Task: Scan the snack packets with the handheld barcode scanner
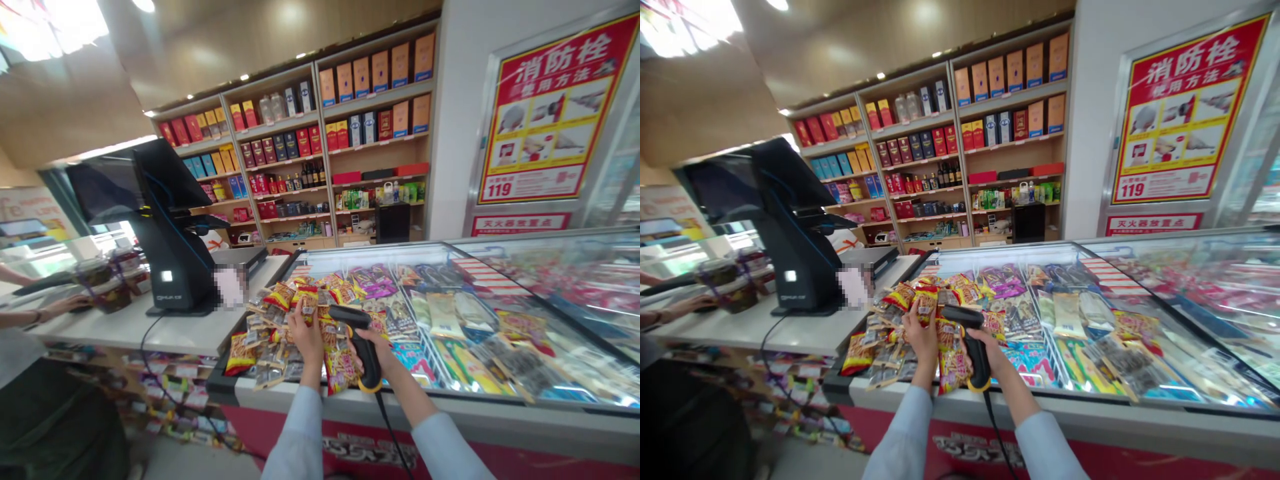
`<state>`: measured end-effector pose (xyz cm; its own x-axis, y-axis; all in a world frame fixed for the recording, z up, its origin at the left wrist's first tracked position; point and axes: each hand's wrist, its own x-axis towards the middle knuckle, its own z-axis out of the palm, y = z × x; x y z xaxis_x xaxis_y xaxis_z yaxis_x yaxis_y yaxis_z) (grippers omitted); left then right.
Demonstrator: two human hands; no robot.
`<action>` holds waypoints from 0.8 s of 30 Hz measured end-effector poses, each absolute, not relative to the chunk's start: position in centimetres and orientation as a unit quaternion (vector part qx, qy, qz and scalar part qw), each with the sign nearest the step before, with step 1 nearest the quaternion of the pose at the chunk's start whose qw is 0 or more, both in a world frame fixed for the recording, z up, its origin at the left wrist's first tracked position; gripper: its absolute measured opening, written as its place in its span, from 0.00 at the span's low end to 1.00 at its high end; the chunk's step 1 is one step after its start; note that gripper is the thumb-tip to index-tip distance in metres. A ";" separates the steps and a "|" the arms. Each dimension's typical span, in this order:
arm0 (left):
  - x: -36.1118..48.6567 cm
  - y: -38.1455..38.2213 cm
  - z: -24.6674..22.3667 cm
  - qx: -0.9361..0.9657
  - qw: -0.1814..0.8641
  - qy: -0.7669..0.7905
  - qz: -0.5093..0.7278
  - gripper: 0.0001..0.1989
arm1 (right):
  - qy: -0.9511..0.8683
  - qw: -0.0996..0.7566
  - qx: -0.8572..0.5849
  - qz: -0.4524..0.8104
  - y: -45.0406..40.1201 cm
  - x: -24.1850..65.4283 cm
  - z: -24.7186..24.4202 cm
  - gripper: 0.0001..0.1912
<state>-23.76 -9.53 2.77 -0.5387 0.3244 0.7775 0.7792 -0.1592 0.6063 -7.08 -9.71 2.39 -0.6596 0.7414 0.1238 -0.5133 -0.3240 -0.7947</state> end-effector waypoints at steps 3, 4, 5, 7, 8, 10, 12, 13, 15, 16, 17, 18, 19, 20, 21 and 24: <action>-23.8 -9.6 2.8 -0.447 0.188 -0.618 -0.619 0.22 | -0.444 0.379 -0.139 0.800 -9.8 -7.1 2.4 0.16; -23.7 -9.6 2.8 -0.447 0.189 -0.618 -0.618 0.23 | -0.448 0.376 -0.142 0.799 -9.9 -7.1 2.5 0.16; -23.7 -9.6 2.8 -0.446 0.190 -0.620 -0.617 0.23 | -0.452 0.374 -0.145 0.797 -9.9 -7.0 2.5 0.16; -23.7 -9.6 2.8 -0.444 0.192 -0.624 -0.614 0.23 | -0.462 0.367 -0.148 0.794 -9.9 -6.9 2.6 0.16; -23.7 -9.7 2.8 -0.445 0.193 -0.626 -0.611 0.23 | -0.467 0.365 -0.148 0.792 -10.0 -6.9 2.6 0.17; -23.7 -9.7 2.8 -0.451 0.200 -0.626 -0.604 0.22 | -0.477 0.361 -0.151 0.787 -10.0 -6.8 2.6 0.17; -23.8 -9.7 2.9 -0.453 0.211 -0.625 -0.600 0.20 | -0.486 0.353 -0.155 0.784 -10.0 -6.8 2.6 0.18; -23.8 -9.7 2.9 -0.452 0.215 -0.624 -0.599 0.20 | -0.490 0.347 -0.157 0.784 -10.0 -6.8 2.5 0.18; -23.8 -9.7 2.9 -0.449 0.218 -0.623 -0.602 0.19 | -0.493 0.342 -0.161 0.784 -10.0 -6.9 2.4 0.19; -23.8 -9.6 2.9 -0.448 0.217 -0.624 -0.602 0.20 | -0.492 0.342 -0.161 0.784 -9.9 -6.9 2.3 0.19; -23.8 -9.6 2.9 -0.447 0.215 -0.626 -0.602 0.20 | -0.491 0.342 -0.161 0.785 -9.9 -6.9 2.2 0.19; -23.8 -9.6 2.9 -0.447 0.213 -0.627 -0.601 0.20 | -0.488 0.344 -0.159 0.786 -9.9 -6.9 2.2 0.18; -23.8 -9.5 2.9 -0.447 0.211 -0.630 -0.600 0.21 | -0.486 0.345 -0.155 0.788 -9.9 -6.9 2.2 0.18; -23.8 -9.5 2.8 -0.447 0.209 -0.632 -0.598 0.21 | -0.484 0.346 -0.150 0.789 -9.9 -6.9 2.2 0.18; -23.8 -9.5 2.8 -0.446 0.208 -0.633 -0.598 0.21 | -0.481 0.350 -0.144 0.791 -9.9 -6.9 2.2 0.17; -23.8 -9.6 2.7 -0.450 0.201 -0.628 -0.602 0.21 | -0.463 0.376 -0.120 0.793 -9.9 -7.0 2.3 0.16</action>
<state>-23.82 -9.56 2.71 -0.5147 0.3224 0.7944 0.8071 -0.1304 0.5758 -6.99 -9.85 2.26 -0.6886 0.7076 0.1586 -0.4857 -0.2877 -0.8255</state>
